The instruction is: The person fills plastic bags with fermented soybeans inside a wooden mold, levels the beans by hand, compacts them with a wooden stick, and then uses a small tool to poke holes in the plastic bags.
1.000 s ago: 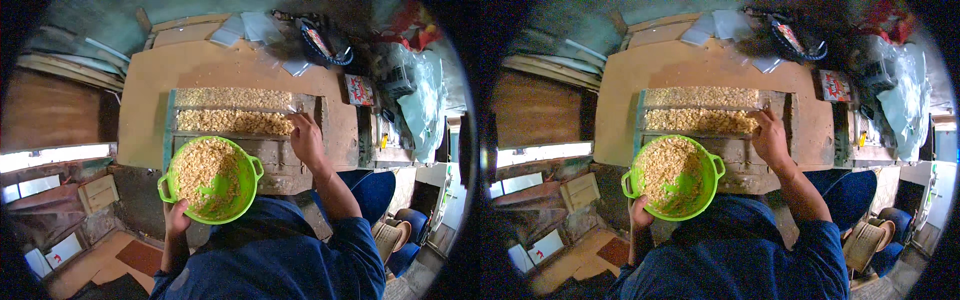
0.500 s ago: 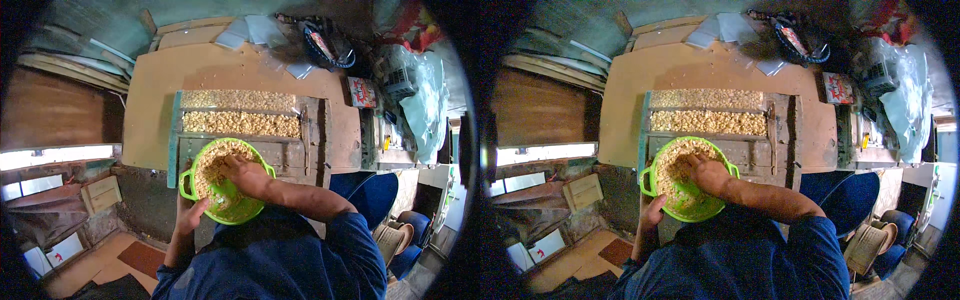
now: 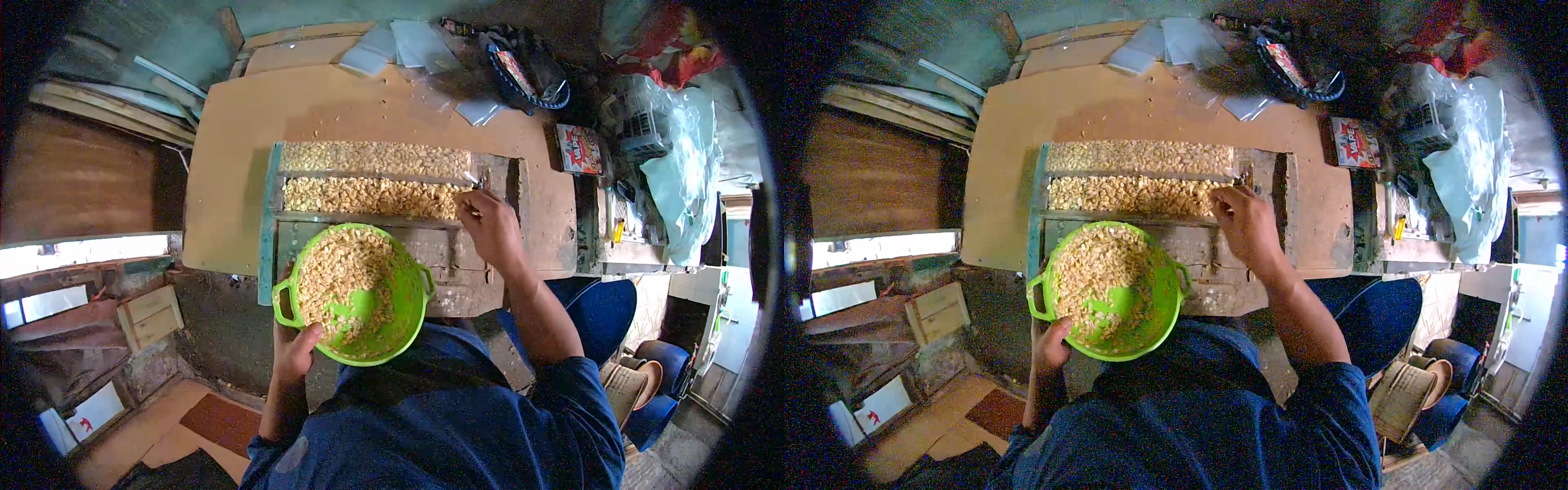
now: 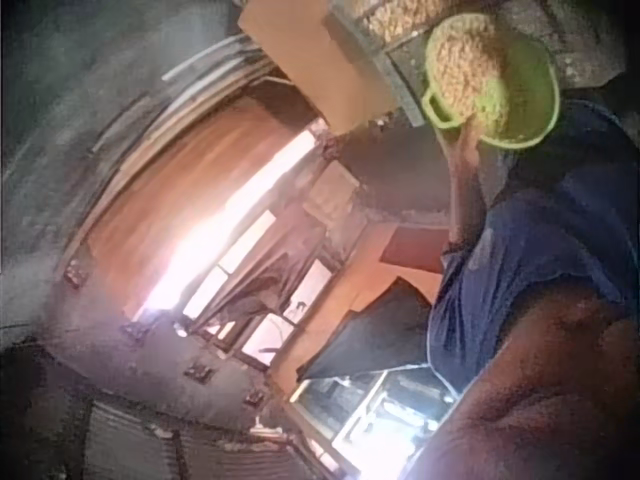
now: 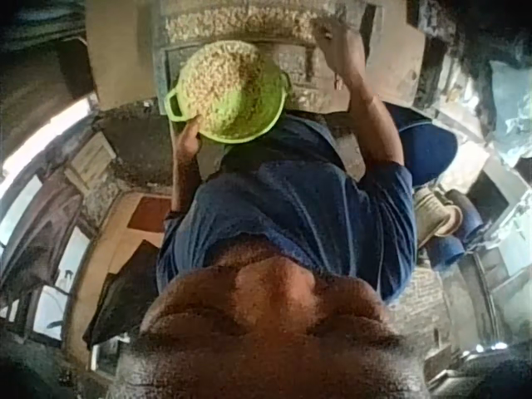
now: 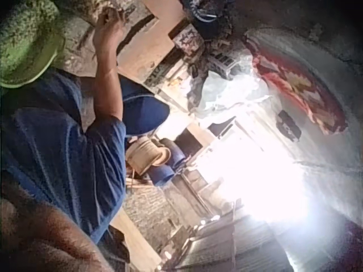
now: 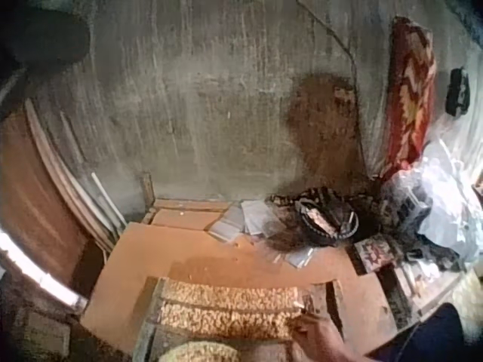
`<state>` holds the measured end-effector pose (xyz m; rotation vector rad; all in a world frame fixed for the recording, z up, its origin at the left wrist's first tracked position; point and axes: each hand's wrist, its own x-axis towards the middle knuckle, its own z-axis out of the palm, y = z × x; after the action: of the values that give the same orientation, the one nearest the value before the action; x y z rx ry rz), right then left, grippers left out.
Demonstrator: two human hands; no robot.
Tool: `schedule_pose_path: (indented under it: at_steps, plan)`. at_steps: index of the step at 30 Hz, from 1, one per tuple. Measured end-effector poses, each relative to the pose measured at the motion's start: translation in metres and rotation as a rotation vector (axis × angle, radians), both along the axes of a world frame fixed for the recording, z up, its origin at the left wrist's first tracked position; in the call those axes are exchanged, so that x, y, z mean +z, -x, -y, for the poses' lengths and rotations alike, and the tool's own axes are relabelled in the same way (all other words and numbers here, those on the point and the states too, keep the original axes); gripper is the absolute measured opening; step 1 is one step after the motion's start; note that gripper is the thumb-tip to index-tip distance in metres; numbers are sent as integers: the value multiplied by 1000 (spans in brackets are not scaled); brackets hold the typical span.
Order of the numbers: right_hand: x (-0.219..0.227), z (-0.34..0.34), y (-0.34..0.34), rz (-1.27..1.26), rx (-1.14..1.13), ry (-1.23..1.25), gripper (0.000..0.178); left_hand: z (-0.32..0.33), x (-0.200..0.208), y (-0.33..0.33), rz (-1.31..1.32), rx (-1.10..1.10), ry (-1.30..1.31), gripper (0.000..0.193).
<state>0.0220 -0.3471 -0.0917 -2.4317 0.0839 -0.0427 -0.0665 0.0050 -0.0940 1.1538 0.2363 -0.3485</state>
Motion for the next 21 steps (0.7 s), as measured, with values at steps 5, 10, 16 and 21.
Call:
schedule_pose_path:
  at_steps: [5,10,16,21]
  plan:
    - [-1,13,-1,23,-52,64,19,-2,-2,2,49,8,11,98]
    - [-10,15,-10,77,15,120,18,-7,-5,6,-33,29,-2,98]
    - [-8,14,-11,56,-100,221,21,-20,-9,18,-112,168,-22,96]
    - [-9,15,-7,162,-44,240,18,-52,-27,30,-183,272,42,97]
